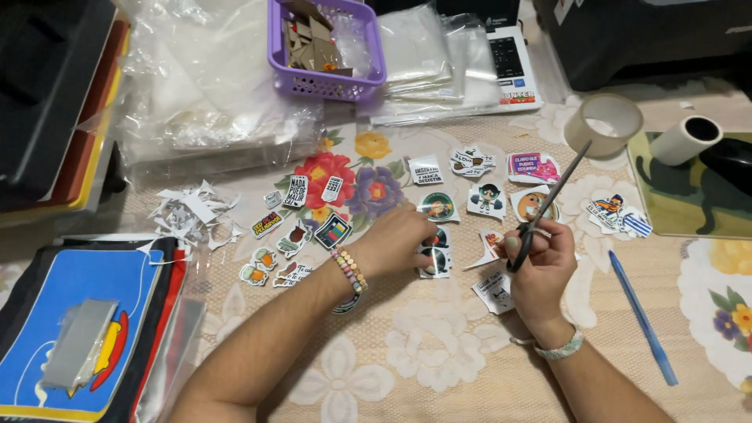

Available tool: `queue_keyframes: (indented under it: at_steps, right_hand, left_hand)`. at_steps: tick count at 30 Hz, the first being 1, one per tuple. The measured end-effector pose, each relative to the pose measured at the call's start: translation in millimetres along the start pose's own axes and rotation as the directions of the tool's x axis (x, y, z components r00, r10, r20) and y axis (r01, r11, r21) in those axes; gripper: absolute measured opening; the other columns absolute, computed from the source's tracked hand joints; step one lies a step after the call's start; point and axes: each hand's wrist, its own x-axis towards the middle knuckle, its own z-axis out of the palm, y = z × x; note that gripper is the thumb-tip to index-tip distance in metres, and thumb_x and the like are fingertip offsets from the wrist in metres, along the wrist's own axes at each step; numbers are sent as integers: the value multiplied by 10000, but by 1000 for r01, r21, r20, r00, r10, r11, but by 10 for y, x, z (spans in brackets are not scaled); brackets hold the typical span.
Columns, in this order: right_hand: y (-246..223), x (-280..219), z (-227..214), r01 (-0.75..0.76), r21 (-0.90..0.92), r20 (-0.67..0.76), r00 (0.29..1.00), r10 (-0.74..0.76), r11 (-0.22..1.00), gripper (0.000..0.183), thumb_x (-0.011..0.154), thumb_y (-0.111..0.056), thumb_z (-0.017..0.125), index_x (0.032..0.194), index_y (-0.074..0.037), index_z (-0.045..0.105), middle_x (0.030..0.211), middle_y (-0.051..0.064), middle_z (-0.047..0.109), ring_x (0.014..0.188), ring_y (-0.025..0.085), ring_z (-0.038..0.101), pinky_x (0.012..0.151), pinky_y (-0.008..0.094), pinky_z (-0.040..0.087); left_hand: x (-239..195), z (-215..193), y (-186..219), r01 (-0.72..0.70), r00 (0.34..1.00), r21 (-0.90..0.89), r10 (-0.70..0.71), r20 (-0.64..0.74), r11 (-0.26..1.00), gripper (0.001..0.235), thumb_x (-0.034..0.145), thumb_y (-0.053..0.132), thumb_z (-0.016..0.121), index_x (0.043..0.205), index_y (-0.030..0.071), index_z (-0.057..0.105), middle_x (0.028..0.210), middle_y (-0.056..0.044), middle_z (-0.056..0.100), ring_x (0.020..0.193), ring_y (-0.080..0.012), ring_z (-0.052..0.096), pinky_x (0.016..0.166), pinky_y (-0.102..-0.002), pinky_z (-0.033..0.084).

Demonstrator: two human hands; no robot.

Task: The person uses scissors to cut out various printed stickers from a sheet of paper. They trim around the edges of each design, including a rectangular sticker with text and a circular sticker with a graphic, placing the finished pieces on the table.

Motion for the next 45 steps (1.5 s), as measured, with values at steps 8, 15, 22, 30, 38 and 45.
queue_keyframes:
  at_steps: [8, 15, 22, 30, 38, 45]
  right_hand:
    - [-146, 311, -265, 256, -96, -134, 954, -268, 962, 415, 916, -67, 758, 1224, -3, 486, 937, 207, 635, 808, 233, 664, 708, 326, 610]
    - [-312, 369, -259, 391, -294, -76, 900, -429, 872, 396, 895, 109, 782, 1207, 91, 539, 998, 246, 655, 885, 306, 704, 850, 378, 645]
    - [-322, 395, -291, 422, -384, -40, 881, -471, 822, 430, 884, 46, 824, 1210, 93, 547, 986, 240, 663, 872, 286, 701, 825, 364, 628]
    - [-377, 511, -276, 47, -149, -173, 982, -73, 988, 371, 904, 99, 747, 1207, -2, 558, 822, 104, 648, 798, 154, 676, 745, 285, 643]
    - [-583, 167, 437, -246, 12, 378, 898, 224, 969, 485, 726, -88, 821, 1139, -20, 574, 919, 146, 721, 787, 168, 671, 764, 283, 585]
    - [-1303, 114, 1288, -240, -38, 351, 906, 238, 970, 366, 736, 24, 805, 1012, -81, 590, 815, 115, 708, 764, 145, 660, 716, 270, 553]
  left_hand:
    - [74, 146, 9, 59, 995, 48, -63, 74, 997, 393, 734, 255, 904, 910, 90, 594, 917, -95, 663, 909, -275, 594, 765, -422, 497]
    - [76, 76, 42, 153, 986, -139, -143, 81, 978, 319, 732, 23, 799, 801, 151, 516, 787, -10, 599, 740, -209, 533, 562, -363, 392]
    - [8, -17, -20, 103, 992, -441, -125, -22, 892, 176, 830, -35, 634, 913, 109, 692, 867, -29, 714, 794, -168, 661, 666, -310, 505]
    - [-316, -355, 65, 120, 935, -818, -342, -98, 562, 25, 838, 40, 780, 851, 61, 779, 751, -42, 754, 672, -107, 680, 613, -230, 562]
    - [-803, -765, 232, -99, 867, -918, -420, -269, 384, 147, 786, -16, 793, 925, 10, 753, 709, -71, 732, 635, -104, 682, 592, -210, 571]
    - [-1296, -1161, 404, -221, 803, -877, -432, -412, 426, 244, 791, 36, 795, 1025, 48, 728, 777, -77, 749, 729, -92, 702, 661, -227, 591]
